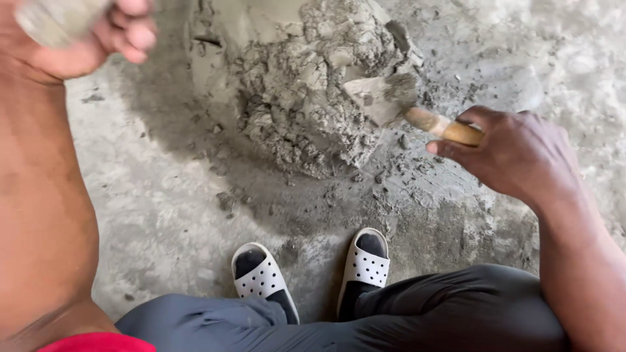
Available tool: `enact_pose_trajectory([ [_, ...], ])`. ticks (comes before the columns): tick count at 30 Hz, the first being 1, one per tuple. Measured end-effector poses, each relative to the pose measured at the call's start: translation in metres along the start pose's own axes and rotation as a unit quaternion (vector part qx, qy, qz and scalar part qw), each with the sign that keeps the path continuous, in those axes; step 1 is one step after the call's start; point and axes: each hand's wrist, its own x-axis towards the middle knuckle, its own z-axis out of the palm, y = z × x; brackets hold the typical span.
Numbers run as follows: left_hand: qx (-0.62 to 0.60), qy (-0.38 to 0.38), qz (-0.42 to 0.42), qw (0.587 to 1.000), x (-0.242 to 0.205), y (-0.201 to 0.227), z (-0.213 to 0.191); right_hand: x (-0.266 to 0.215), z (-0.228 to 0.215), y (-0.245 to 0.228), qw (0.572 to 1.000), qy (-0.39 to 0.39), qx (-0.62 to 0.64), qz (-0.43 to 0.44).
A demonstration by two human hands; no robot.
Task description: Mixing cement on the floor and applying it to a wall using a trowel and float
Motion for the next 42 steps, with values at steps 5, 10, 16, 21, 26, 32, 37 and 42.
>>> enact_pose_trajectory([
  [5, 0.283, 0.15, -0.177, 0.931, -0.004, 0.036, 0.212, 0.002, 0.007, -0.012, 0.993, -0.012, 0.1, 0.062],
  [10, 0.136, 0.191, -0.261, 0.936, 0.014, -0.125, 0.167, 0.054, 0.072, -0.012, 0.938, 0.059, 0.34, 0.042],
  [16, 0.136, 0.277, -0.268, 0.913, 0.028, -0.187, 0.138, 0.114, 0.079, -0.027, 0.924, 0.085, 0.371, 0.037],
  [21, 0.203, 0.346, -0.215, 0.89, 0.015, -0.147, 0.169, 0.153, 0.101, -0.032, 0.914, 0.104, 0.389, 0.049],
  [26, 0.209, 0.394, -0.206, 0.871, 0.008, -0.129, 0.182, 0.168, 0.122, -0.025, 0.908, 0.111, 0.403, 0.037],
  [32, 0.198, 0.39, -0.258, 0.861, 0.024, -0.128, 0.199, 0.137, 0.085, -0.055, 0.867, 0.089, 0.491, -0.008],
  [37, 0.163, 0.371, -0.273, 0.872, 0.035, -0.133, 0.207, 0.113, 0.05, -0.085, 0.853, 0.028, 0.519, -0.049],
  [42, 0.139, 0.362, -0.274, 0.88, 0.038, -0.126, 0.214, 0.095, 0.023, -0.11, 0.842, -0.005, 0.534, -0.075],
])
